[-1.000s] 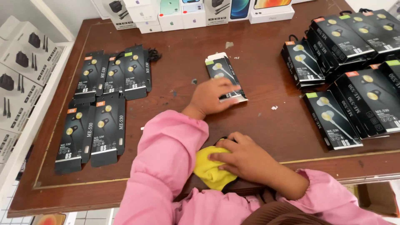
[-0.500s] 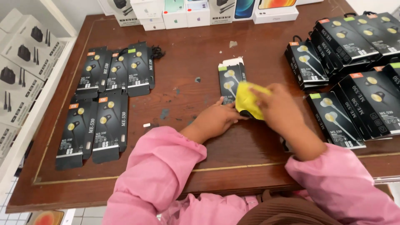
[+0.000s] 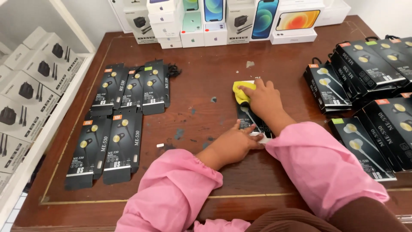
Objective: Assembling cardboard earphone boxes from flat templates, smoothing the surfaces with a cloth, and inspecting the final product.
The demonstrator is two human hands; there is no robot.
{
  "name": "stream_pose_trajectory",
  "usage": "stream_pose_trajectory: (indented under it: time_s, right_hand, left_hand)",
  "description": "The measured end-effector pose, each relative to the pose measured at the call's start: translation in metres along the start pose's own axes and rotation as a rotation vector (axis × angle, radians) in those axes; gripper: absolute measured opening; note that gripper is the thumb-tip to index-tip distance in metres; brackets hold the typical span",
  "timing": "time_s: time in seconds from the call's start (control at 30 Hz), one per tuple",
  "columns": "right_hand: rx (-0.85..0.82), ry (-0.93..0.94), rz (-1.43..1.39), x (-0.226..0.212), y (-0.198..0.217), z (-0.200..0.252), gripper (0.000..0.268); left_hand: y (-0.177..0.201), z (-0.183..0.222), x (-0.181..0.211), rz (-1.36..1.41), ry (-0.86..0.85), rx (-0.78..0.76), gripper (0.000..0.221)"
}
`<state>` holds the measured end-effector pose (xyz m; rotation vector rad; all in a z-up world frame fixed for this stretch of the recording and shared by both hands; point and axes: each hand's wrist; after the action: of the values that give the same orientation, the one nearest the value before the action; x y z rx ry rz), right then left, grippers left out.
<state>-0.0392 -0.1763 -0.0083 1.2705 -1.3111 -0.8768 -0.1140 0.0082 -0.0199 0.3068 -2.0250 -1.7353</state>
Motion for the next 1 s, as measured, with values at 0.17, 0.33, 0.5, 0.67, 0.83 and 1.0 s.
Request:
stream_pose_trajectory:
  time_s: [0.17,0.33,0.5,0.67,0.83,1.0]
  right_hand:
    - [0.01,-0.061,-0.027,0.009,-0.021,-0.028,0.046]
    - [-0.013,-0.062,-0.05,0.004,-0.01,-0.005,0.049]
    - [0.084,0.088,-0.015,-0.013,0.018,0.067,0.046]
    - [0.025,0.02,0.053,-0.018,0.018,0.122,0.045]
    - [-0.006,-0.037,0.113,-0.027,0.013,0.162,0.043]
    - [-0.022,-0.028,0.144,-0.042,0.011,0.208,0.028]
  left_hand:
    - [0.003,0.002,0.0,0.043,0.011,0.034,0.033]
    - [-0.009,-0.002,-0.011,0.08,-0.007,0.068,0.031]
    - [-0.003,0.0,-0.01,0.097,-0.002,0.084,0.039]
    - [0.004,0.004,-0.001,0.049,0.044,0.083,0.034]
    - [-0.013,0.002,-0.009,0.03,0.053,0.119,0.032]
    - [-0.02,0.002,-0.017,0.054,-0.043,0.159,0.028]
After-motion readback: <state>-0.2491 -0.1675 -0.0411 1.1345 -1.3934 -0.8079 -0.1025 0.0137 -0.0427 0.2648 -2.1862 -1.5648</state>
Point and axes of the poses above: each hand's wrist, its own z-axis away from the middle knuckle, its own y-axis out of the back of the hand, x = y × z, and after that the axes turned 9 degrees about y, right-handed
